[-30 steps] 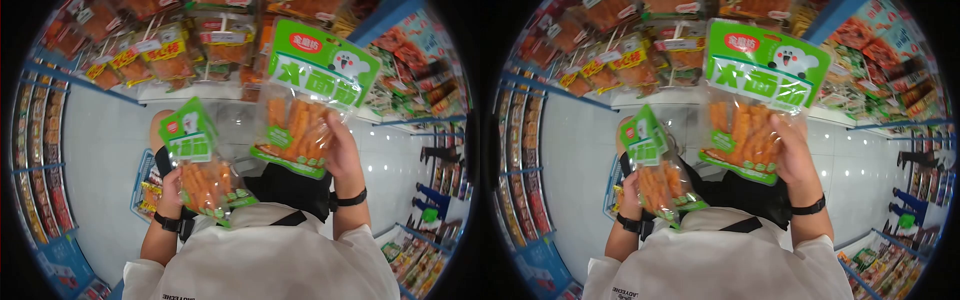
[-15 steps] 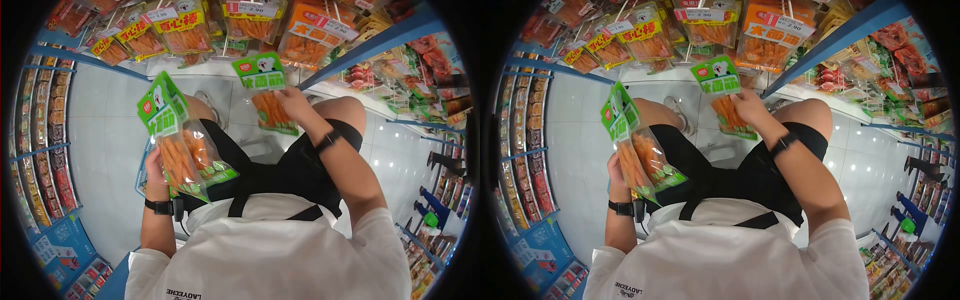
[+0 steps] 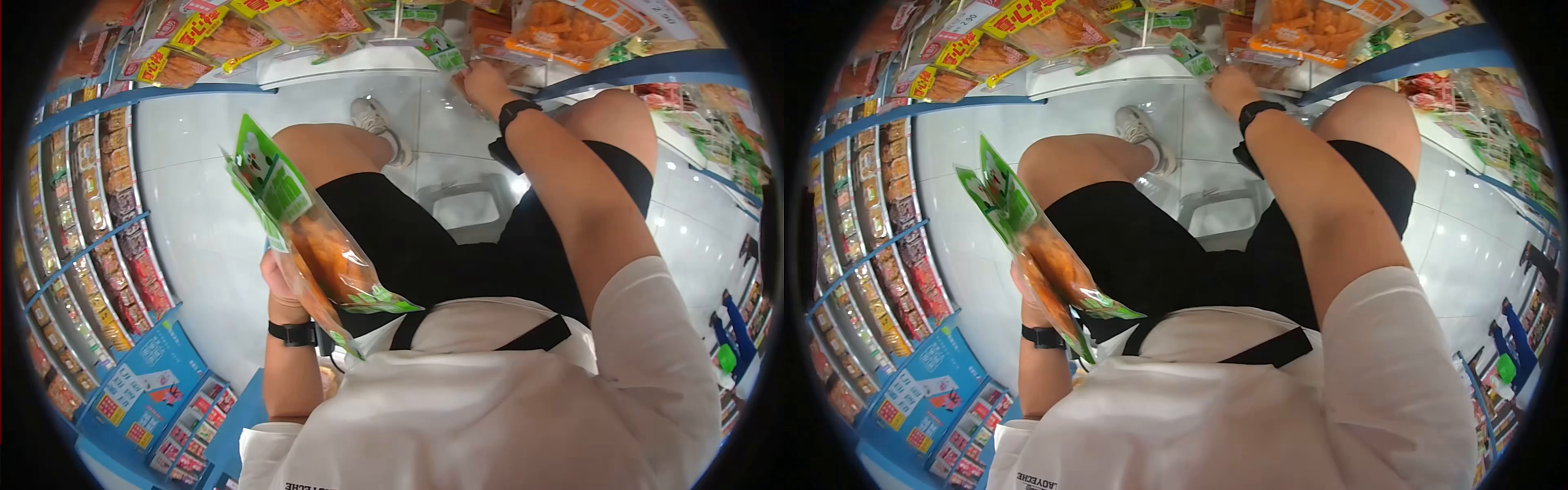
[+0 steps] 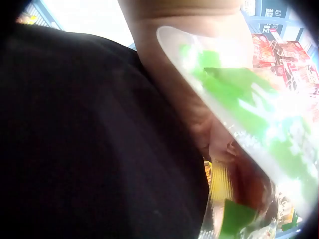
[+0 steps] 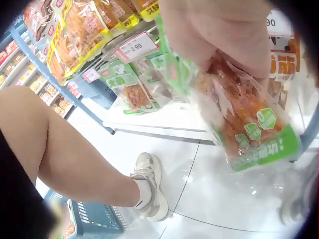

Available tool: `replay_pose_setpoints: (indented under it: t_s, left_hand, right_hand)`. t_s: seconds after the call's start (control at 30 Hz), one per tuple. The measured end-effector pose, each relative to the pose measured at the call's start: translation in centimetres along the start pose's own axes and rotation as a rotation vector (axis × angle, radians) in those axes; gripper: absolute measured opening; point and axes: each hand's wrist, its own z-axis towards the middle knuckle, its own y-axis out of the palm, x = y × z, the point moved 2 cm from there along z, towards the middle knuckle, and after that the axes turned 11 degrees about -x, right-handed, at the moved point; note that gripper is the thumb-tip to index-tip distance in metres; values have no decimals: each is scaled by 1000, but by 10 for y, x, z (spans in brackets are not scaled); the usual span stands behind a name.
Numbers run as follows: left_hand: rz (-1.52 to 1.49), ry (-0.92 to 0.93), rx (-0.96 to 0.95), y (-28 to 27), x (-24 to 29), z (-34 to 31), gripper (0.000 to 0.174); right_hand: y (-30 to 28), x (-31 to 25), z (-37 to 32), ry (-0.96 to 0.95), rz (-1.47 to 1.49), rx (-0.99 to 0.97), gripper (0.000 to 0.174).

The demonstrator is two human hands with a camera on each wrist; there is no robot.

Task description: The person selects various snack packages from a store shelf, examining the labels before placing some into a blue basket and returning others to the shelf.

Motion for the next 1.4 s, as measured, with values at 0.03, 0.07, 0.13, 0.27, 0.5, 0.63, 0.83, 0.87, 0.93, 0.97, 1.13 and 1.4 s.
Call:
replay_pose_setpoints:
  t_s: [0.03,0.07,0.13,0.27,0.5,0.63,0.83,0.87,0.93,0.97,1.13,1.4]
  left_hand:
    - [-12,0,14,1,0,1,49]
    - [-1,-7,28,3,1,1,49]
    - [-3,-17,51,12,0,5,48]
    - [39,-53,-26,28,3,19,46]
    - [193,-48,292,12,-1,11,51]
    - [182,-46,326,15,-3,11,52]
    - [155,-18,352,17,-3,10,50]
    - [145,3,344,17,-2,9,49]
    - [145,-5,348,18,0,10,48]
    - [140,-11,351,19,-1,12,47]
    - [156,2,331,34,-5,19,45]
    - [202,35,285,51,-10,28,43]
  right_hand:
    - [1,0,6,-57,1,5,32]
    - [4,0,11,-111,0,11,34]
    - [8,2,21,-143,90,14,34]
    - [11,6,38,-183,273,-64,34]
    - [0,3,35,-316,150,-92,33]
    - [8,5,48,-283,210,-14,33]
    - [8,1,55,-258,319,-80,35]
    - [11,3,58,-254,372,-73,35]
    - [9,2,56,-249,422,-66,35]
    - [5,0,51,-225,430,-107,34]
    - [10,5,56,-219,412,-115,37]
    - [6,-3,47,-251,364,-134,46]
